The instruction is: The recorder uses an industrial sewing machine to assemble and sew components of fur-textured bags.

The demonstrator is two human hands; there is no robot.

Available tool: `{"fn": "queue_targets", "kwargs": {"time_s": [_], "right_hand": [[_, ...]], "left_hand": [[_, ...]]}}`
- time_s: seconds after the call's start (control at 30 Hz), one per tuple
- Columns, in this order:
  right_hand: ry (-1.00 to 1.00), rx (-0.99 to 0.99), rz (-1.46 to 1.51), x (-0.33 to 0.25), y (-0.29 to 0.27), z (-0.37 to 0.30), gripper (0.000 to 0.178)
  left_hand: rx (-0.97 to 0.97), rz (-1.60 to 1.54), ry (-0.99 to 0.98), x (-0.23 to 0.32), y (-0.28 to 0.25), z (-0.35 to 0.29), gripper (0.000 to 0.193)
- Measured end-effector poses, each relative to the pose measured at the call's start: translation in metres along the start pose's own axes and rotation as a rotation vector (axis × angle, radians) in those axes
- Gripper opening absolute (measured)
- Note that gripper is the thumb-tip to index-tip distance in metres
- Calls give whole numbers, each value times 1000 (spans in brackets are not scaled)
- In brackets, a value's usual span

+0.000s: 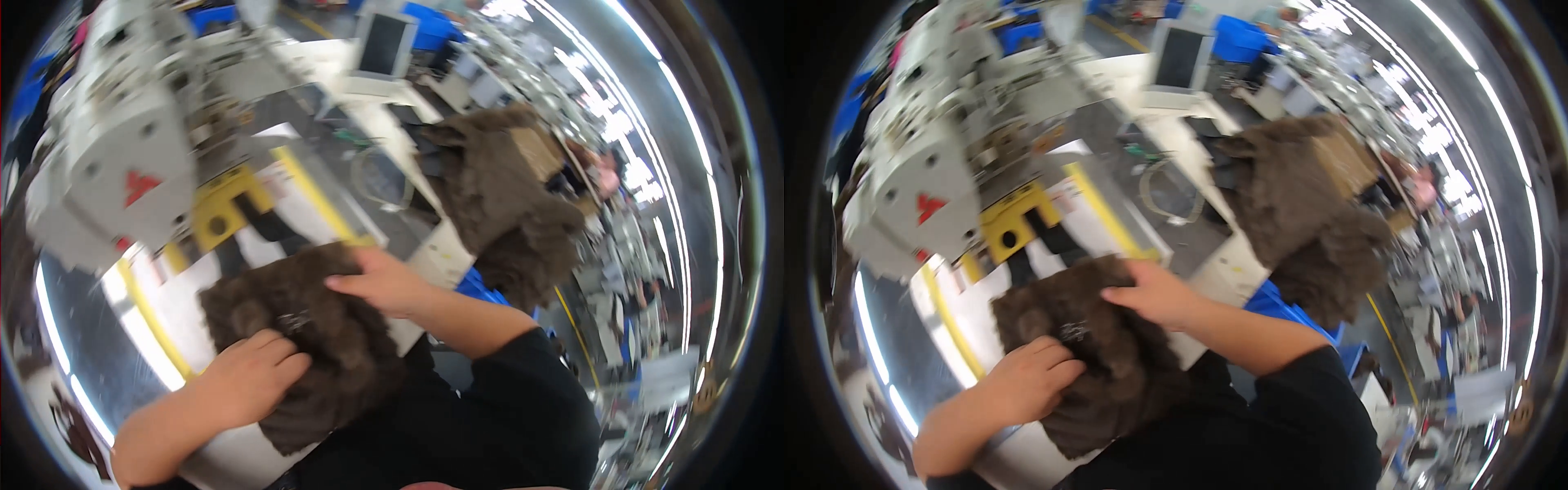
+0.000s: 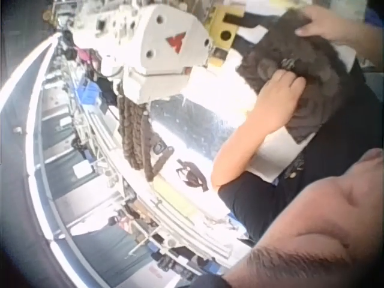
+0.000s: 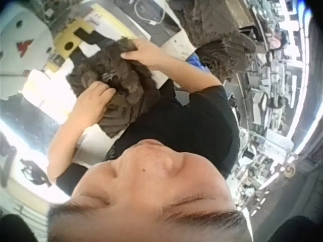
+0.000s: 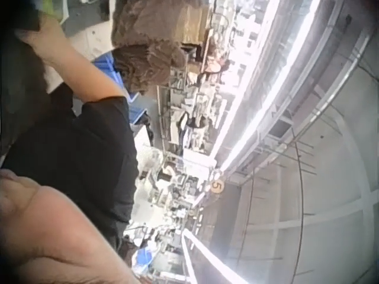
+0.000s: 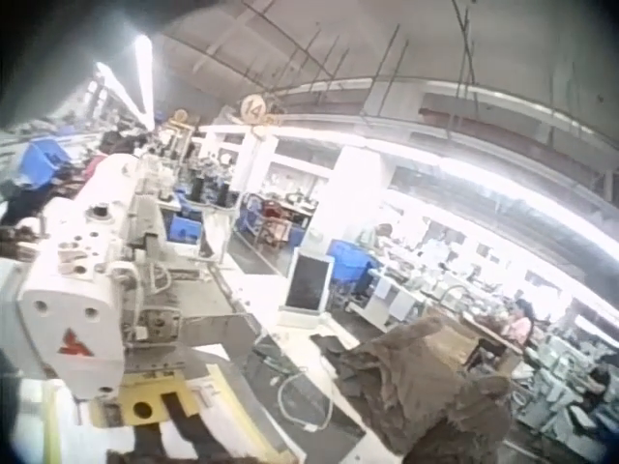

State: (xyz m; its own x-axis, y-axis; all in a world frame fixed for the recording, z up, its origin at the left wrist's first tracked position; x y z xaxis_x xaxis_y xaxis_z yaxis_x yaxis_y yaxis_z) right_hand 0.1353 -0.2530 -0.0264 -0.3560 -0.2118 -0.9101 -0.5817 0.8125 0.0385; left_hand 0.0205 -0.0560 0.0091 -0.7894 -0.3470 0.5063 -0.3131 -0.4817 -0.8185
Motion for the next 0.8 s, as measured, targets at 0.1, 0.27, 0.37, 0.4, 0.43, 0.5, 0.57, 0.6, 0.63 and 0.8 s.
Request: {"fn": "queue_targets", "kwargs": {"time_s": [0.1, 0.27, 0.37, 0.4, 0.43, 0.5, 0.57, 0.6, 0.63, 0.8], "right_hand": [[-95, 114, -113, -6, -1, -8, 29], [-260, 279, -255, -54, -37, -45, 29], [-317, 512, -382, -101, -67, -86, 26], [-465, 553, -444, -105, -91, -92, 29], [-505, 575, -337, -122, -99, -109, 31], [-520, 688, -179, -143, -137, -142, 29], [-635, 778, -86, -168, -173, -181, 28], [-669, 828, -92, -181, -190, -202, 25], [-674, 929, -90, -188, -213, -222, 24], [-691, 1159, -42, -200, -356, -317, 27]], "left_hand": [[-27, 15, 5, 9, 1, 5, 42], [248, 143, -74, 5, -1, 4, 61], [306, 244, -111, -5, 1, -2, 65], [294, 274, -147, -10, 3, -4, 64], [283, 302, -181, -14, 5, -6, 63], [277, 300, -184, -16, 6, -5, 62], [247, 292, -220, -18, 6, -3, 62], [249, 292, -215, -18, 5, -3, 62], [247, 286, -221, -18, 5, -3, 62], [245, 268, -232, -21, 5, -2, 62]]}}
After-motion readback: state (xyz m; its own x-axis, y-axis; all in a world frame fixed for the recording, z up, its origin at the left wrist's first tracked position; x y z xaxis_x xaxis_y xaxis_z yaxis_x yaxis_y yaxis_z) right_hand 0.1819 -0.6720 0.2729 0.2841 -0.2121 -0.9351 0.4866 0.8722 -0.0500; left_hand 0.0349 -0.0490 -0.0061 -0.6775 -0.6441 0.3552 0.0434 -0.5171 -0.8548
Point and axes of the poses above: each hand's wrist, its own z-axis towards the middle knuckle, its own y-axis out of the palm, x = y × z, the point moved 5 cm from there along z, towards the middle knuckle, and after that the axes turned 7 degrees about y, right-handed, at the moved point
